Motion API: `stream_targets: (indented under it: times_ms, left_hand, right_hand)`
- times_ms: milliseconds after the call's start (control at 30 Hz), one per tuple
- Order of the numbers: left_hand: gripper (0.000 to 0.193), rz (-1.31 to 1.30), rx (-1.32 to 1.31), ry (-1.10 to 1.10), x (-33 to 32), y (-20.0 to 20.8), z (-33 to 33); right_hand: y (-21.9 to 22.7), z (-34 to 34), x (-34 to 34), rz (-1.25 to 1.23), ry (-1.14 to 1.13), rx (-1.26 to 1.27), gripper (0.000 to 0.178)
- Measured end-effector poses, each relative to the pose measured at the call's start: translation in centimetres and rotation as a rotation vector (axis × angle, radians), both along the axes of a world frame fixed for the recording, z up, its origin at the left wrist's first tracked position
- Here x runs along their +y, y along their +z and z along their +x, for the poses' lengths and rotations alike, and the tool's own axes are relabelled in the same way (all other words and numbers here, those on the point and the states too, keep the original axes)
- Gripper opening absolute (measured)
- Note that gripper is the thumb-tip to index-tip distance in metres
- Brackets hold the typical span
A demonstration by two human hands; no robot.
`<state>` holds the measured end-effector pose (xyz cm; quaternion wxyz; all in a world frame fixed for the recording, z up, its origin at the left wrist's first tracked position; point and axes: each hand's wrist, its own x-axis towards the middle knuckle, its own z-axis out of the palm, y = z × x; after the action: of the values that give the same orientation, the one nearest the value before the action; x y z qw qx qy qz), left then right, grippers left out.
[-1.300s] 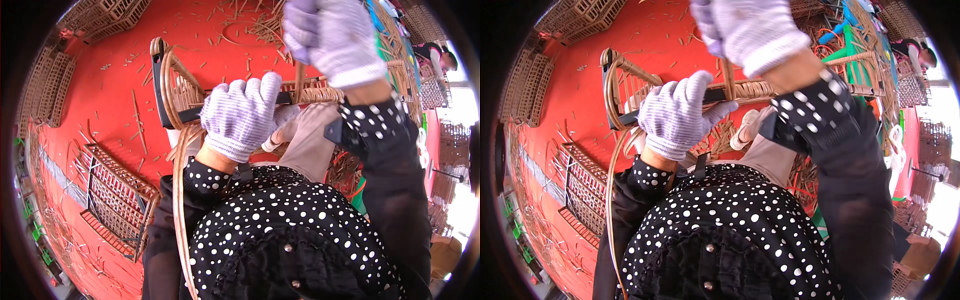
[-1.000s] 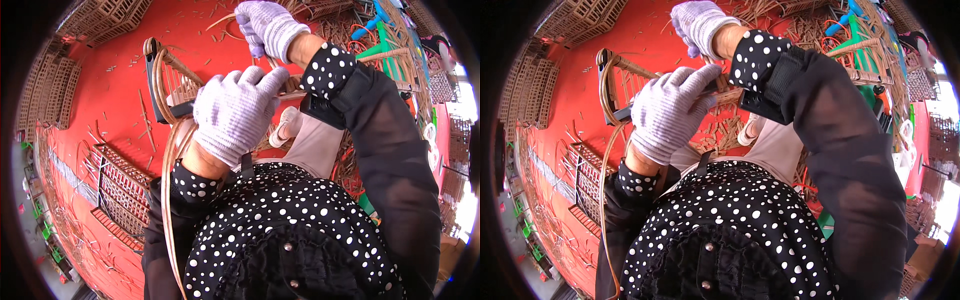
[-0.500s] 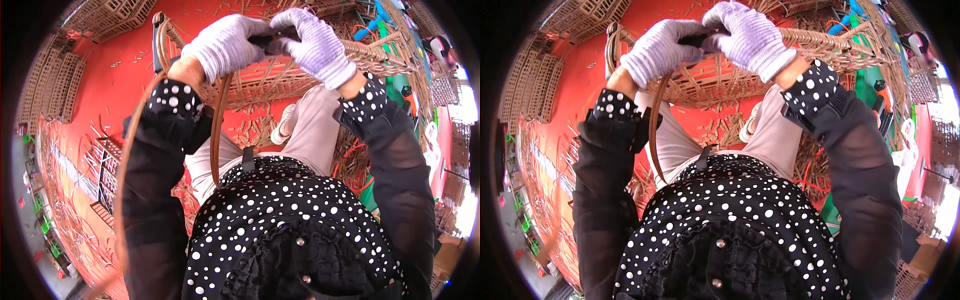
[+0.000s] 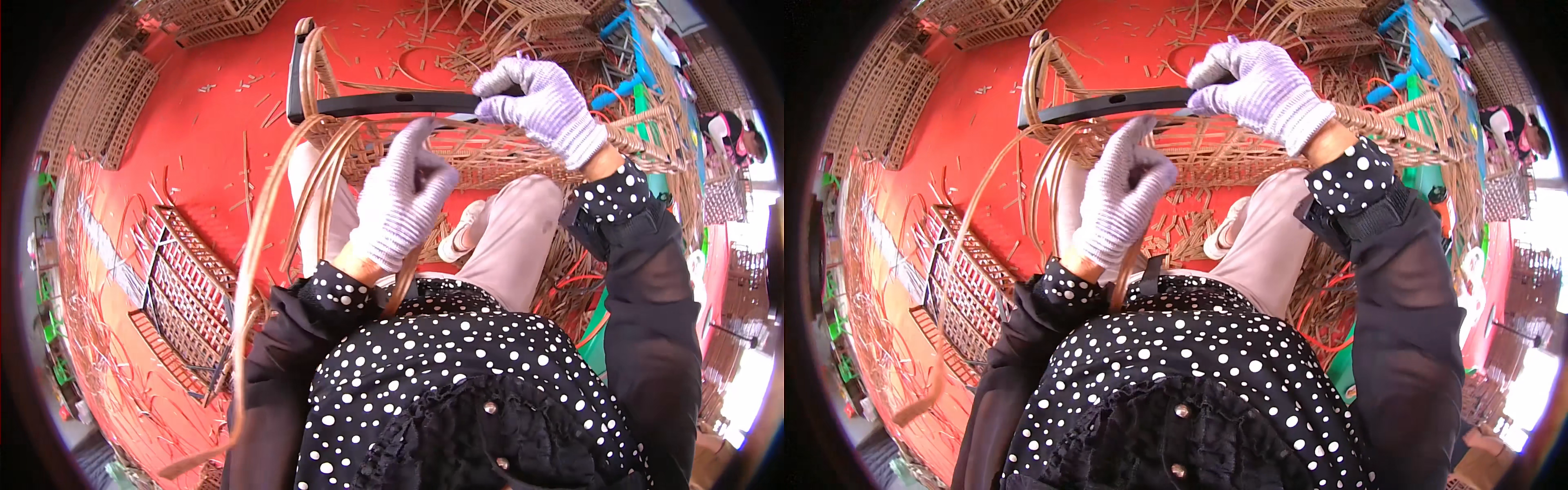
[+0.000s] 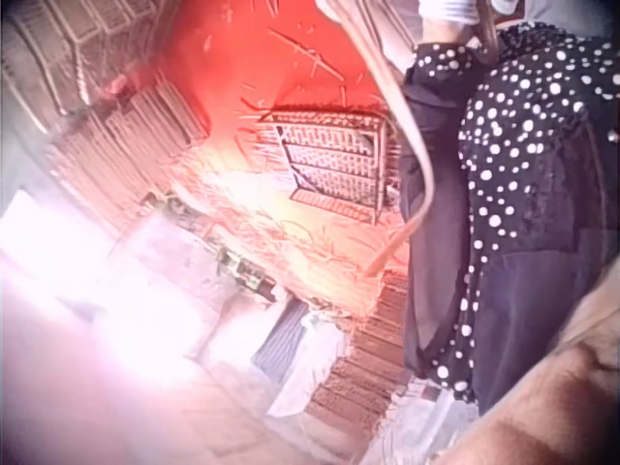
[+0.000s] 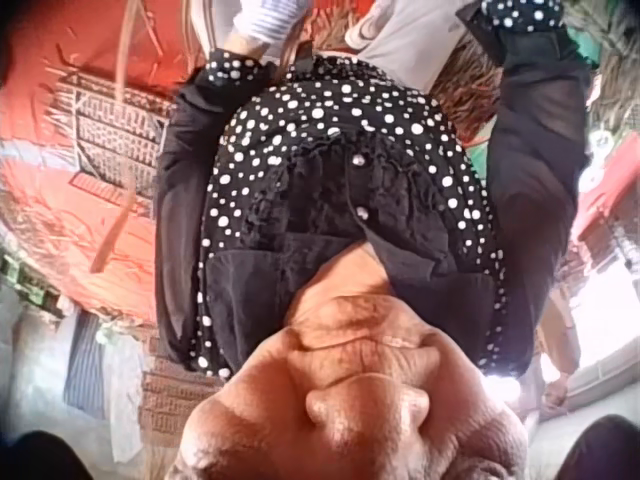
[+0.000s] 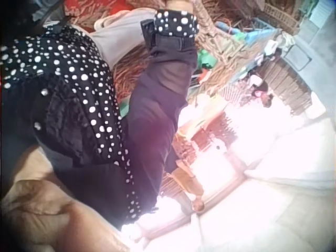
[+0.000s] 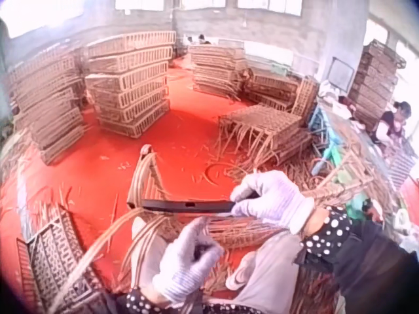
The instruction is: Assembling and weaving bamboo strips onto a furniture frame using an air stapler and hand tools.
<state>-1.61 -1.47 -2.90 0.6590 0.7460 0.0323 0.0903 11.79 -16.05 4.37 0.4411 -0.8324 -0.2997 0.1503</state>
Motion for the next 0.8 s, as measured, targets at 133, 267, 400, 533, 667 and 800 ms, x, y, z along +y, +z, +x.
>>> stream_targets:
  times_ms: [133, 267, 400, 533, 667, 800]
  left_hand:
    - [0.055, -0.180, 0.071, -0.017, 0.3, 0.4, 0.3]
    - [0.054, 0.154, 0.058, -0.036, -0.4, 0.6, 1.1]
    - [0.052, -0.292, 0.151, -0.229, -0.4, 1.7, 3.4]
    - [0.036, -0.519, 0.171, -0.074, -2.8, 1.0, 2.4]
    - [0.022, 0.121, -0.050, 0.007, -4.3, -1.2, 1.8]
    - [0.015, 0.424, -0.342, -0.062, -4.9, -1.8, 0.4]
  right_hand:
    - [0.1, 0.3, 0.1, -0.048, 0.059, -0.108, 0.020]
    - [-0.2, -0.4, -0.4, -0.049, 0.035, -0.084, 0.021]
    - [0.2, -0.6, -0.2, -0.101, 0.056, -0.069, 0.021]
    - [-0.7, -1.0, -0.8, 0.003, 0.085, -0.123, 0.022]
    - [-0.4, -1.7, -0.8, -0.039, 0.062, -0.080, 0.023]
    - [-0.5, -2.3, -1.2, 0.027, 0.155, -0.165, 0.027]
